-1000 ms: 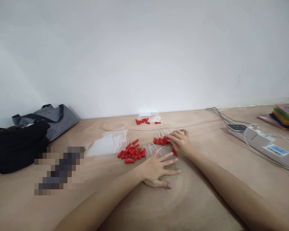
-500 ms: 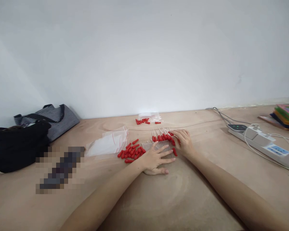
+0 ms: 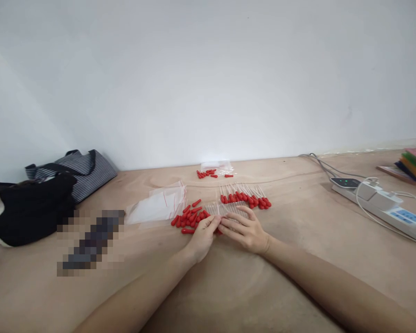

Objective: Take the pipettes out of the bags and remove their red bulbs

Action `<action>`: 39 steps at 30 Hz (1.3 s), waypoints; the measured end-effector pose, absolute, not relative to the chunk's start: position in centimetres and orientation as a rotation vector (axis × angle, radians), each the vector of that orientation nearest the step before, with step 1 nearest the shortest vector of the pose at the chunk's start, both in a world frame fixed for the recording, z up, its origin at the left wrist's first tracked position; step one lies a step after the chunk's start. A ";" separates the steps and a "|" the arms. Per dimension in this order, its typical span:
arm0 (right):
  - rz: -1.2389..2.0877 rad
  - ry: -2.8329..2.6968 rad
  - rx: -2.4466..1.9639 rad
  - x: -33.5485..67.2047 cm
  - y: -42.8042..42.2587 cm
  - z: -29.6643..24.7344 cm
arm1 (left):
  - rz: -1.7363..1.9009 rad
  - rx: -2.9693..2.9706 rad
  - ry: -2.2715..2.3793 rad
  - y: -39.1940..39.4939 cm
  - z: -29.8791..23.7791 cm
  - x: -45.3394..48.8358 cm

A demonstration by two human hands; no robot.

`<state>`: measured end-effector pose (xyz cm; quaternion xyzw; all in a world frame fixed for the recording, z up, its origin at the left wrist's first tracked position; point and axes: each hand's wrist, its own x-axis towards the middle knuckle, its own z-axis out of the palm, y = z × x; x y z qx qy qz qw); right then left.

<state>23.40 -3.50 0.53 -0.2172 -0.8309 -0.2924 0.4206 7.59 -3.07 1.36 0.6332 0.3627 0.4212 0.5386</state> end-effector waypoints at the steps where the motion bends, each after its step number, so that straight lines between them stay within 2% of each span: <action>1: -0.731 -2.104 -0.542 23.3 -3.5 0.4 | 1.015 1.549 0.894 -2.9 1.4 7.3; 8: -0.819 -2.013 -0.734 23.6 -3.1 -0.4 | 1.107 2.638 1.132 -1.9 1.2 3.8; 11: -0.800 -2.060 -0.762 23.1 -2.9 -0.8 | 1.126 2.889 1.112 -2.1 0.8 3.7; 17: -0.753 -2.120 -0.781 23.0 -2.7 -1.2 | 1.241 2.955 1.100 -2.3 0.5 4.3; 29: -0.622 -2.194 -0.813 23.1 -3.5 -0.6 | 1.054 3.296 1.090 -3.1 1.5 3.9; 39: -0.570 -2.243 -0.795 23.0 -3.2 -0.2 | 1.101 3.214 1.066 -3.2 1.5 3.7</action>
